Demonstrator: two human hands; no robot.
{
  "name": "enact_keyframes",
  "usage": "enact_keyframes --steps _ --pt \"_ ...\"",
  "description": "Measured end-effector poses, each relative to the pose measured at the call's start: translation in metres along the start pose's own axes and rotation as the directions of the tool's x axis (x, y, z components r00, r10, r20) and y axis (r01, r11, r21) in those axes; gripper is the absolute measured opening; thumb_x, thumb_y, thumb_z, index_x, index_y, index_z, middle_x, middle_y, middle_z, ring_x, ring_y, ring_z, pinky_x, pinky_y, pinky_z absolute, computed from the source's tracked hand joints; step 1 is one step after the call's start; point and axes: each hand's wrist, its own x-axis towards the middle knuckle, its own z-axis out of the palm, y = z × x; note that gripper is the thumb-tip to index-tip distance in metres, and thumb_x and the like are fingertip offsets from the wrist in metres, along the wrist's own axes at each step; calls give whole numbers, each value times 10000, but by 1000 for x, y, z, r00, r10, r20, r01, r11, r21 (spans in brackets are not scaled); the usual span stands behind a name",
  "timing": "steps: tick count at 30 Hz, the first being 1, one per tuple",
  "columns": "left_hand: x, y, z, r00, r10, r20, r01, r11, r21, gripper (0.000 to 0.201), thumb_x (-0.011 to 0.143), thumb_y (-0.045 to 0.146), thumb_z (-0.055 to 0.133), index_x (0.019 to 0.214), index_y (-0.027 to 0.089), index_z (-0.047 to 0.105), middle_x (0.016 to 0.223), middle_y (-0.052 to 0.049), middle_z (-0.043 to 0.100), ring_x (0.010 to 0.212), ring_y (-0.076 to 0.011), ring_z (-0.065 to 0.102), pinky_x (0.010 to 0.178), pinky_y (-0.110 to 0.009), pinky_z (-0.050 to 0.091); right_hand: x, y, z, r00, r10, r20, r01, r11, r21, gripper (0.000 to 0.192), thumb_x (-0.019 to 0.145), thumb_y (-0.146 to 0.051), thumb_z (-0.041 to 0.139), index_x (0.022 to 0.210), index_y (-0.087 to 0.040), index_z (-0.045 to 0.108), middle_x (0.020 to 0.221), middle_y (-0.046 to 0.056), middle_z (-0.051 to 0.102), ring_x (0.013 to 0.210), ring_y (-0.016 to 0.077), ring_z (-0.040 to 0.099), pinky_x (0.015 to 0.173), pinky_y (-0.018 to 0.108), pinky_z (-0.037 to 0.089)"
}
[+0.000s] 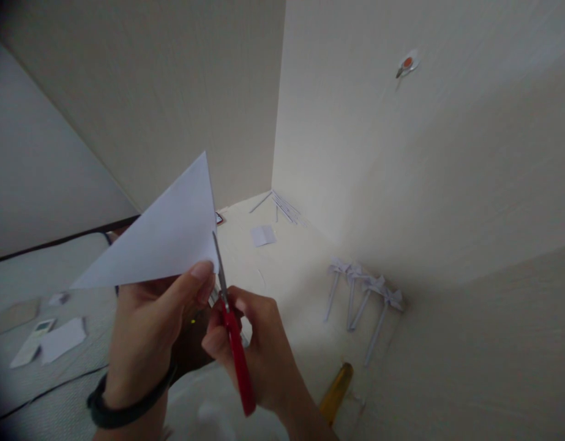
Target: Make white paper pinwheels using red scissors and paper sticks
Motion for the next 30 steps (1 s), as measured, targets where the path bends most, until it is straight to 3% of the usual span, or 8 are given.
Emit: enact_keyframes --steps 9,17,22,30 --pt "-2 -3 0 998 52 -40 -50 998 40 141 781 218 773 903 274 727 868 48 753 828 -122 695 493 -153 449 0 1 1 999 -39 -20 37 995 -92 602 822 -786 467 730 -194 521 665 -16 517 595 127 460 572 269 363" --pt "-2 1 2 997 65 -43 -60 994 94 104 782 205 747 860 256 699 787 48 725 755 -123 681 446 -178 409 1 2 3 1000 -27 -15 27 999 -40 592 835 -775 462 704 -199 503 649 -19 497 581 128 449 549 265 357" --pt "-2 2 1 998 39 -56 -29 983 179 117 779 232 728 698 221 643 542 56 599 535 -121 590 415 -213 382 1 3 5 997 -54 -54 51 996 -67 587 851 -761 453 689 -200 507 623 -22 490 566 127 450 551 265 357" --pt "-1 6 1 998 41 -44 -29 969 244 59 776 246 711 738 214 678 635 14 691 564 -146 634 412 -227 393 3 2 5 998 -31 -54 27 997 -74 628 815 -804 449 626 -206 486 566 -29 463 511 119 424 500 262 337"
